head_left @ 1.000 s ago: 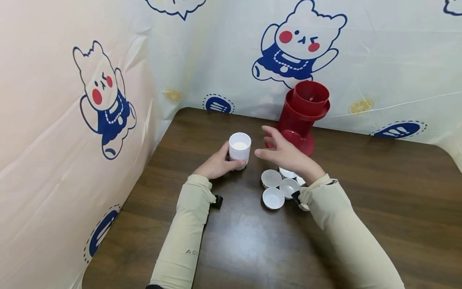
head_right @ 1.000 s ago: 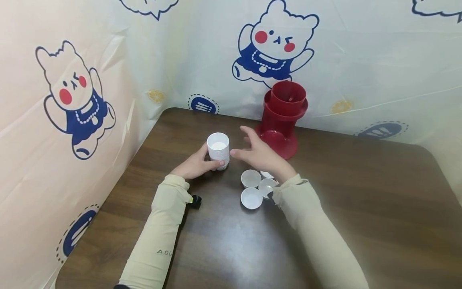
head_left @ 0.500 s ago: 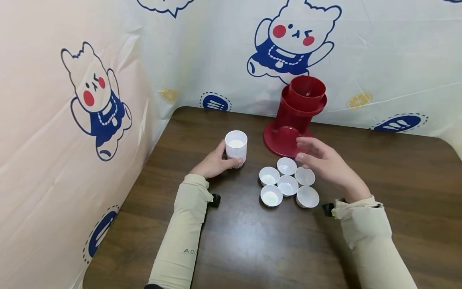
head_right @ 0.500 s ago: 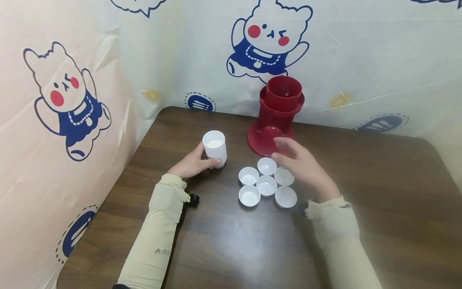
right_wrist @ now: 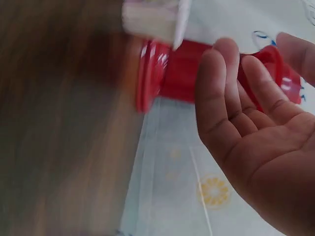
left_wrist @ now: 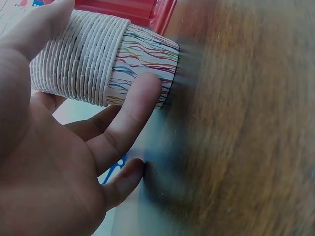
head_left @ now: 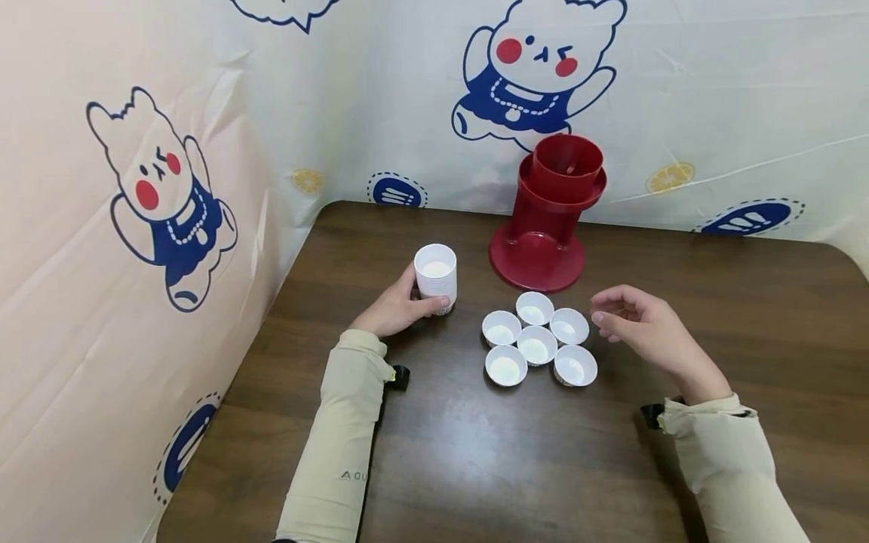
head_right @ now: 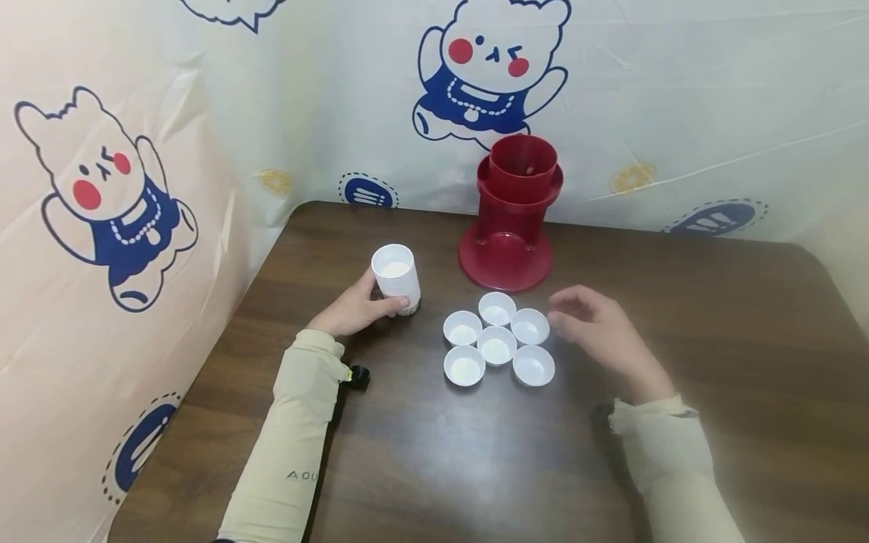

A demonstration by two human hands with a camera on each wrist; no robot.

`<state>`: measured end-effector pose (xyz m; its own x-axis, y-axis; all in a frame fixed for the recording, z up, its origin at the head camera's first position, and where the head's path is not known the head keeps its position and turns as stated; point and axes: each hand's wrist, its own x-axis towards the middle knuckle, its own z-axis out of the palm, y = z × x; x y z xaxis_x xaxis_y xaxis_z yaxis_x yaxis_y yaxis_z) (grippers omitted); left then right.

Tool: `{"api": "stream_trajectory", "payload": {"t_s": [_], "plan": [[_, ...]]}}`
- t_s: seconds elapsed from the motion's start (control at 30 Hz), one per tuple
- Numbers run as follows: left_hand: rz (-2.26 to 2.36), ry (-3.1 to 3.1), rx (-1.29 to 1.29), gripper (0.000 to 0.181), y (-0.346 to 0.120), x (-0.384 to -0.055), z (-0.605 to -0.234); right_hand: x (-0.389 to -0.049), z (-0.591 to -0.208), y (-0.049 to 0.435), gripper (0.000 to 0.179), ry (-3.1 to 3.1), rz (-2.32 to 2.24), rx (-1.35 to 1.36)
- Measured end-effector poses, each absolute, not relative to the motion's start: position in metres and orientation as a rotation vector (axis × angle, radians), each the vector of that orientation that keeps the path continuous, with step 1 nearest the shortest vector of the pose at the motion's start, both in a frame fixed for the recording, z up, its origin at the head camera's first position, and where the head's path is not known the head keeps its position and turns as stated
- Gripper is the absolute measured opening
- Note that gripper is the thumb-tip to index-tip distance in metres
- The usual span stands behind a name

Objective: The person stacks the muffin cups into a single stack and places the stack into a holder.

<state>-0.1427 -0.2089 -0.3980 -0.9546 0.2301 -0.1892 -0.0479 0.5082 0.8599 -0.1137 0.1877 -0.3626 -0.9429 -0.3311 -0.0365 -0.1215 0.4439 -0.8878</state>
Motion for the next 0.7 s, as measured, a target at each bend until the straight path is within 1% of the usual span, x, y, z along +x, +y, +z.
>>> {"api": "stream_trajectory", "payload": {"t_s": [0.1, 0.3, 0.37, 0.47, 0.7], "plan": [[1.426, 2.473, 0.159, 0.087, -0.208, -0.143, -0.399, -0.119, -0.369, 0.193, 0.03, 2.598, -1.35, -0.408], [1.423, 2.482, 0.15, 0.085, -0.209, -0.142, -0.4, -0.131, -0.381, 0.194, 0.054, 2.553, -1.085, -0.538], [1.424, 2.483, 0.15, 0.084, -0.209, -0.142, -0.4, -0.132, -0.382, 0.193, 0.058, 2.536, -1.058, -0.555], [1.423, 2.486, 0.154, 0.084, -0.209, -0.142, -0.4, -0.133, -0.384, 0.191, 0.057, 2.547, -1.049, -0.554], [1.447, 2.462, 0.166, 0.08, -0.206, -0.143, -0.401, -0.134, -0.387, 0.192, 0.047, 2.606, -1.006, -0.553]]}}
